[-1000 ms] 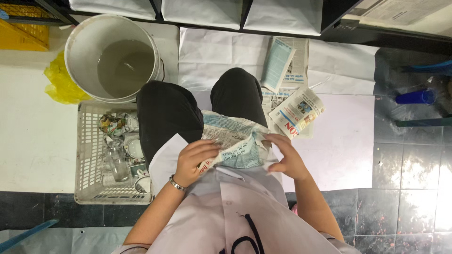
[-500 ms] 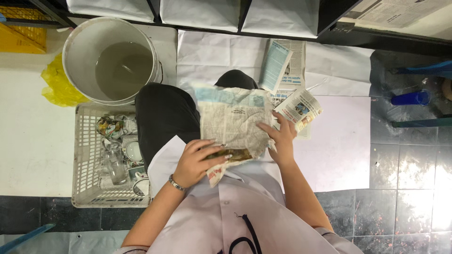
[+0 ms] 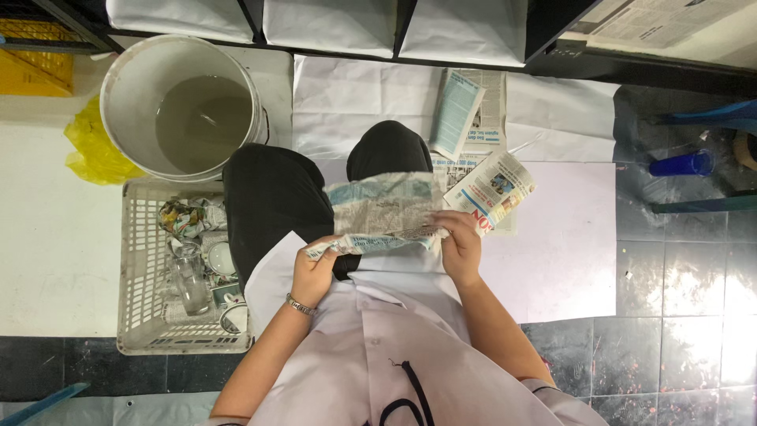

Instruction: The person sits on the floor and wraps individual dishes, including cups and bowls, with newspaper. They fold the paper around each item and place the wrapped bundles into a nearby storage shelf.

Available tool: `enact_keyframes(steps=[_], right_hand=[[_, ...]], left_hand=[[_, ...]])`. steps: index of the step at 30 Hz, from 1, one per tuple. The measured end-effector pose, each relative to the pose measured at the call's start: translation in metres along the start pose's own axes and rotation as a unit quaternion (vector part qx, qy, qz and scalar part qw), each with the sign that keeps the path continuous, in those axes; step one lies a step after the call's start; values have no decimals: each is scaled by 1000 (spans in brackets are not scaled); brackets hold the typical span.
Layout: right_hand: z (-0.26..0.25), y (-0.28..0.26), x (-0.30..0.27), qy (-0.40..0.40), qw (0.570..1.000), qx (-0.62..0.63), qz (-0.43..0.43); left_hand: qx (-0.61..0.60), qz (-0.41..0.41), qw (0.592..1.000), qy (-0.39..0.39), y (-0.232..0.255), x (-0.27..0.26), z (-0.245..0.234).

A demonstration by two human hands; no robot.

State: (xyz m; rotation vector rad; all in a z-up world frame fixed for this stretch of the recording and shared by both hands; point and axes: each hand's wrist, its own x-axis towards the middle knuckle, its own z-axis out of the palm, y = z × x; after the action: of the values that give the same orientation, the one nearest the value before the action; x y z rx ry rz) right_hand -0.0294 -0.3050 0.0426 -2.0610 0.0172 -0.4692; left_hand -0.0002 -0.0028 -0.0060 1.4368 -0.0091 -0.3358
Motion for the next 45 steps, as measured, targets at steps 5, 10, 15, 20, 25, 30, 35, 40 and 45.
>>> enact_keyframes(steps=[5,10,15,20,25,30,35,40,45], right_hand=[[0,-24,12,4,992,-74,-99],[4,-28,16,57,993,-73,-70],[1,-19,22,86,994,-21,-61],[-22,-17,30,3,969,-113,-222],[-35,-6,15,-22,931,-230,-283],[-18,11,-1,-85,936,-302,-159],[-8,1,-33,-48,972,-209,-95],[-7,-15,-34,1,985,-84,-153],[-13,-27,-26,-11,979,-84,-188]], left_hand=[[-51,-46,994,91,4,3,4],[-33,-3,995,93,17,8,-2],[-40,41,995,81,27,9,1],[92,203,975,-20,86,11,-8],[326,394,836,-201,137,-8,-11],[448,319,787,-279,124,-5,4],[382,251,852,-256,102,-7,-5],[348,289,872,-185,94,-11,-4],[306,237,906,-170,82,-16,-2]])
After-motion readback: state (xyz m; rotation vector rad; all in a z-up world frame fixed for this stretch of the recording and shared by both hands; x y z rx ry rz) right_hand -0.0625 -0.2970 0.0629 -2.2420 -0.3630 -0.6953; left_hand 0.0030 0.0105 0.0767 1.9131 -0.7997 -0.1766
